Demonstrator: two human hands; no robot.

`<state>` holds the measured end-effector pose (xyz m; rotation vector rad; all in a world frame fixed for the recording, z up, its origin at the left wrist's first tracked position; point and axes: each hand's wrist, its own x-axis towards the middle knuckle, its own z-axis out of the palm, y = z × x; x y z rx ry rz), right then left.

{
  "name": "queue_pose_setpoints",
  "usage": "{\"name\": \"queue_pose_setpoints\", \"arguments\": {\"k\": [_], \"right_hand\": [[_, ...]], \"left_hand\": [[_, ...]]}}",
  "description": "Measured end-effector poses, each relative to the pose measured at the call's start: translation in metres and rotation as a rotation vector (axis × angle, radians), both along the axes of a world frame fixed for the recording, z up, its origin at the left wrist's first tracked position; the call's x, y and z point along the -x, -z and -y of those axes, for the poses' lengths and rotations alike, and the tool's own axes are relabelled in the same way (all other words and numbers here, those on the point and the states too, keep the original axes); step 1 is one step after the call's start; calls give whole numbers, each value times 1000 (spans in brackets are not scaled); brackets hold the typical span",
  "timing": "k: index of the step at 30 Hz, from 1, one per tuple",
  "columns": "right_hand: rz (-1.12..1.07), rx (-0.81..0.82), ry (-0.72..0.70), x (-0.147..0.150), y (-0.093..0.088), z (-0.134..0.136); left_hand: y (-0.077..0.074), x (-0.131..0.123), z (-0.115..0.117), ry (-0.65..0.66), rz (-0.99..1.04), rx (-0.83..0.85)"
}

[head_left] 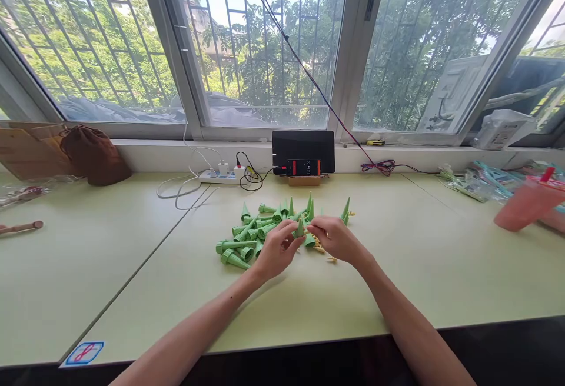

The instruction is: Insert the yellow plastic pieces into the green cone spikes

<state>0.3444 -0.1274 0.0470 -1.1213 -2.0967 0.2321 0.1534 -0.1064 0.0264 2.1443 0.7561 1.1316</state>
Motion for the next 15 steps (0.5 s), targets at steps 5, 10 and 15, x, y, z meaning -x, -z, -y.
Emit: {"name": "queue_pose_setpoints", "arguments": {"k": [5,10,15], "right_hand": [[-22,-1,-7,1,-3,2],[-36,-3,-16,1,-3,1],[-47,-6,-17,1,-3,1]], "left_hand": [[0,-1,0,-14,-2,-26],[1,-1,1,-15,5,-29],[1,0,0,-6,-10,-35]]}}
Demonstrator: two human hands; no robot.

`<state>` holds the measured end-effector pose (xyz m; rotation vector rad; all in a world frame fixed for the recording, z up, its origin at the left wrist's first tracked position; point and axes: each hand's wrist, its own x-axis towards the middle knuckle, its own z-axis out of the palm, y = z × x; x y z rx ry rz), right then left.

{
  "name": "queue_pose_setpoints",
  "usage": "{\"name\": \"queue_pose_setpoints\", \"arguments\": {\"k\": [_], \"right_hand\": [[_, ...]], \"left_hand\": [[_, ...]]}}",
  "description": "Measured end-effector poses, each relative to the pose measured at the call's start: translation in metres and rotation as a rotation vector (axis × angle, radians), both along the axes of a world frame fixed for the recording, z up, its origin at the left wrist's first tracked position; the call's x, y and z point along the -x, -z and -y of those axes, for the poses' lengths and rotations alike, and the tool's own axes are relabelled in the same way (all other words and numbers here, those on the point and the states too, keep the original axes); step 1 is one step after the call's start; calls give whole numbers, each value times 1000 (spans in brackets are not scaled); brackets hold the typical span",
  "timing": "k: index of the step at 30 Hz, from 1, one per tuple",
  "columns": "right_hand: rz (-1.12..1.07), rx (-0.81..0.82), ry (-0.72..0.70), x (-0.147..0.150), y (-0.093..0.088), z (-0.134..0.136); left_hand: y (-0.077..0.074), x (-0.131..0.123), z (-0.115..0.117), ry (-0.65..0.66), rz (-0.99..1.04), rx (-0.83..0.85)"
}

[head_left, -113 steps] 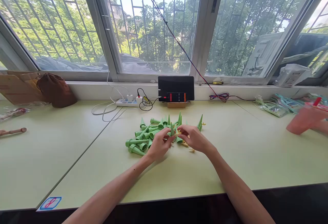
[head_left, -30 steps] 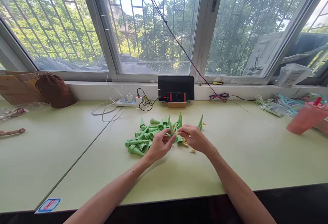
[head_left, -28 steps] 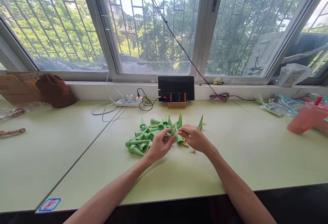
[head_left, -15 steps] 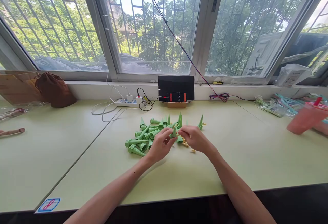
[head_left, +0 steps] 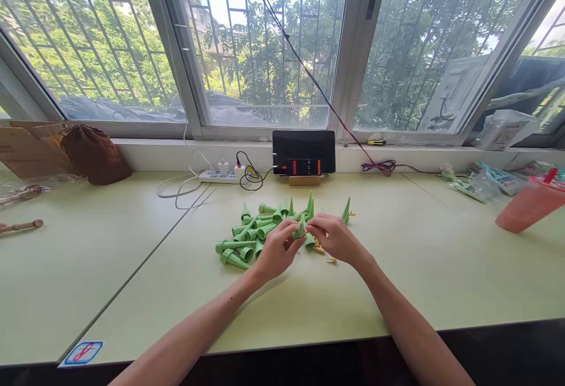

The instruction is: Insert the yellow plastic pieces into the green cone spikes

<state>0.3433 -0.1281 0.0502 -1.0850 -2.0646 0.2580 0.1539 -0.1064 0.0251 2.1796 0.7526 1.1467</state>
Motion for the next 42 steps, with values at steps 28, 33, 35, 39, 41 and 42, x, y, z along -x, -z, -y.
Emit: {"name": "queue_pose_setpoints", "arguments": {"k": [28,33,35,39,41,42], "right_hand": [[-23,27,-4,0,1,2],[-16,32,-4,0,0,2],[-14,37,-4,1,-1,2],[-16,47,-2,1,0,2],[-19,61,-6,1,1,2],[-20,72,-8,1,1,2]], "left_hand": [[2,1,-2,34,-3,5],[1,1,-1,30,-2,12],[2,1,-1,31,1,11],[4,1,-1,27,-4,2],[5,2,-2,26,-11,-5],[6,2,-2,28,-18,-8]]}}
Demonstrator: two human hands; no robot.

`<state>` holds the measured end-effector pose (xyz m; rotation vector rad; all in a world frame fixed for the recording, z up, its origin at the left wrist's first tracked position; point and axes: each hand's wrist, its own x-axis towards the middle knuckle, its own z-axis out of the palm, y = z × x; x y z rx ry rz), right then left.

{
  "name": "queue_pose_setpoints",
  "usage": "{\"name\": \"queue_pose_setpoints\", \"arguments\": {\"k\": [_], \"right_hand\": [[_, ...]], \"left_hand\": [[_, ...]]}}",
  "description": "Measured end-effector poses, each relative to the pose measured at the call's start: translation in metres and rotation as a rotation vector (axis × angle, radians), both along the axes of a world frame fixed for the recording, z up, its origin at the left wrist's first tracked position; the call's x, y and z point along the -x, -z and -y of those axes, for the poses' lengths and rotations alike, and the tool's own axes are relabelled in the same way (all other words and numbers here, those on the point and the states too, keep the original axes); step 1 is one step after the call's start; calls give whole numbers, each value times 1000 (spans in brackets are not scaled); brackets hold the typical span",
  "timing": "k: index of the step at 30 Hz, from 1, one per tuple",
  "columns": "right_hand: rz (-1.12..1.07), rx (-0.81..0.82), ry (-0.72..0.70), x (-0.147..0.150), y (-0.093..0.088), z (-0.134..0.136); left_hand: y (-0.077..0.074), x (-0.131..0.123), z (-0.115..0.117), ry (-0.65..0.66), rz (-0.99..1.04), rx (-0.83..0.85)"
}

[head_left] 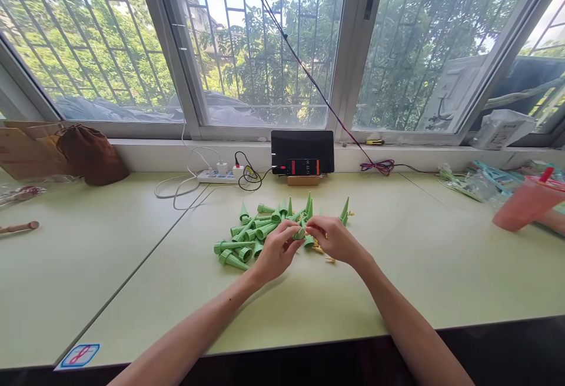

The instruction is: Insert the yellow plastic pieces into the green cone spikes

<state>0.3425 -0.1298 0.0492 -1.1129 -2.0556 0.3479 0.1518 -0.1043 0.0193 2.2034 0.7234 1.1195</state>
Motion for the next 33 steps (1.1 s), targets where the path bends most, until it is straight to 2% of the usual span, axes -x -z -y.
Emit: {"name": "queue_pose_setpoints", "arguments": {"k": [8,14,22,28,30,33], "right_hand": [[-8,98,6,-1,-1,1],[-30,125,13,-1,-1,1],[0,76,14,-1,2,-1],[-14,54,-37,-2,3,-2],[-8,37,-38,-1,3,-3],[23,27,-35,-1,2,-4]], "left_hand": [[3,1,0,25,-24,-89],[2,-1,2,30,-21,-86],[0,-5,2,-48,39,123],[-7,-4,3,-15,139,367],[-8,-4,4,-6,147,391],[-8,-4,4,-18,125,341]]}}
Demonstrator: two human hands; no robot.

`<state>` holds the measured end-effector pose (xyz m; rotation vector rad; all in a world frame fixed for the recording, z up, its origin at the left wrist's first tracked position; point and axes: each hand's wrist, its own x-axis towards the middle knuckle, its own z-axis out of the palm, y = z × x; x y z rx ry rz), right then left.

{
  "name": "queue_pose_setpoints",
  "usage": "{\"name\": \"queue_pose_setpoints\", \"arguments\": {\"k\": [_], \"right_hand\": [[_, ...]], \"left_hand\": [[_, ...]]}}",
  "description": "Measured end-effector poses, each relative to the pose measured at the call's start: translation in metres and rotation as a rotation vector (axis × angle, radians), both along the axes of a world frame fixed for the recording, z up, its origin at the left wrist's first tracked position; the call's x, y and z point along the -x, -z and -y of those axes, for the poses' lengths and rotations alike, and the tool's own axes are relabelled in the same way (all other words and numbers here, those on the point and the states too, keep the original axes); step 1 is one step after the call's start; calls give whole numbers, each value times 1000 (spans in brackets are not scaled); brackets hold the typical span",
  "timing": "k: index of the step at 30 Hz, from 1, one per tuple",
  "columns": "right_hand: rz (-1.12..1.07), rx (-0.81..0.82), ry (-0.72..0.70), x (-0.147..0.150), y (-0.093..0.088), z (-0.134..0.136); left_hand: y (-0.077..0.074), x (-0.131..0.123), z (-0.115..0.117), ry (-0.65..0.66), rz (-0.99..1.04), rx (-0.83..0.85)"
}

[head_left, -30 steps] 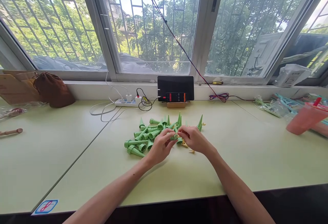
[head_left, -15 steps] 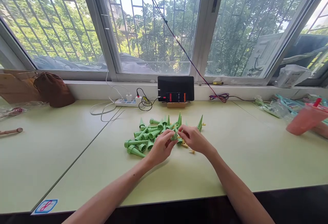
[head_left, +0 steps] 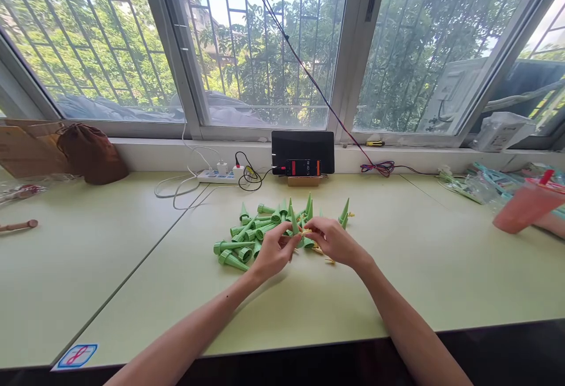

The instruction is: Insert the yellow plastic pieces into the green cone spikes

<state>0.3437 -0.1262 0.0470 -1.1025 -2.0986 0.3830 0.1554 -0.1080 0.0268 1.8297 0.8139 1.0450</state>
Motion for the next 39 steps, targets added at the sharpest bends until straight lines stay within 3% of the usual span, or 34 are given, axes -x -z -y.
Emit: {"name": "queue_pose_setpoints", "arguments": {"k": [7,12,32,39], "right_hand": [[47,44,-25,-2,-1,1],[42,91,-24,-3,-1,1],[54,98,-9,-3,-1,1],[-14,41,20,0,-4,4]], "left_hand": [[3,2,-2,-36,-69,-220],[3,3,-1,-9,-56,-262],[-2,3,3,23,-33,-202],[2,1,0,22,4,-39]]}}
